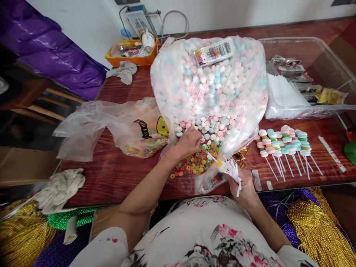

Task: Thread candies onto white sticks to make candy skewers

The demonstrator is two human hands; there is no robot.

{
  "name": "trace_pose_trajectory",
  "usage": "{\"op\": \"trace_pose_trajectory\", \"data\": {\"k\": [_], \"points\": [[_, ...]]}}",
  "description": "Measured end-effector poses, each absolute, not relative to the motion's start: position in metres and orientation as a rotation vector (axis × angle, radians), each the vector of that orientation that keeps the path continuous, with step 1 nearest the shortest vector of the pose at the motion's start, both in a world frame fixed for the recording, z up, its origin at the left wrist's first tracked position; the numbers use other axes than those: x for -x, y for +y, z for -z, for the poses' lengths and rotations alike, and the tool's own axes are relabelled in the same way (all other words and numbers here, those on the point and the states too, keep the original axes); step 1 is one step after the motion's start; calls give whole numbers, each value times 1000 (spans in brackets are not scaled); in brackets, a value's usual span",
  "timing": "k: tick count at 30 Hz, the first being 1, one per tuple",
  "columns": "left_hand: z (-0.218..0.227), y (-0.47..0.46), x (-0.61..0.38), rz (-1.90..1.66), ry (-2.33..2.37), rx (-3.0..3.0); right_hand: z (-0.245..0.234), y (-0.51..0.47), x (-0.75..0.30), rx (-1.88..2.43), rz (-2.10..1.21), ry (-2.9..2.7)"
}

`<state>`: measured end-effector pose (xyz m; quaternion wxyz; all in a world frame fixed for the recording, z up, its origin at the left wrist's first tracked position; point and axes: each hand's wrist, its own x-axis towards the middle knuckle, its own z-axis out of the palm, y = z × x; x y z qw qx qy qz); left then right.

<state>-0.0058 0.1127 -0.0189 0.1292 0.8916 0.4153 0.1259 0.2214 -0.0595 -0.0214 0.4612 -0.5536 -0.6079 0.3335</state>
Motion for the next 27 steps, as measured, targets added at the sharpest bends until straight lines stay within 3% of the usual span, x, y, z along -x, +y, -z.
{"op": "trace_pose_trajectory", "data": {"k": [3, 7, 14, 27], "points": [[16, 93, 10, -629, 1174, -2461, 17, -60, -220, 1365, -853, -1520], [8, 59, 16, -1110, 1188, -1769, 16, -57, -213, 1334, -836, -1594], [-2, 22, 17, -1392, 1026, -1221, 14, -46, -200, 1163, -879, -1766], [-4, 11, 10, -1685, 1075, -1960, 11, -58, -185, 1211, -920, -1677]]}}
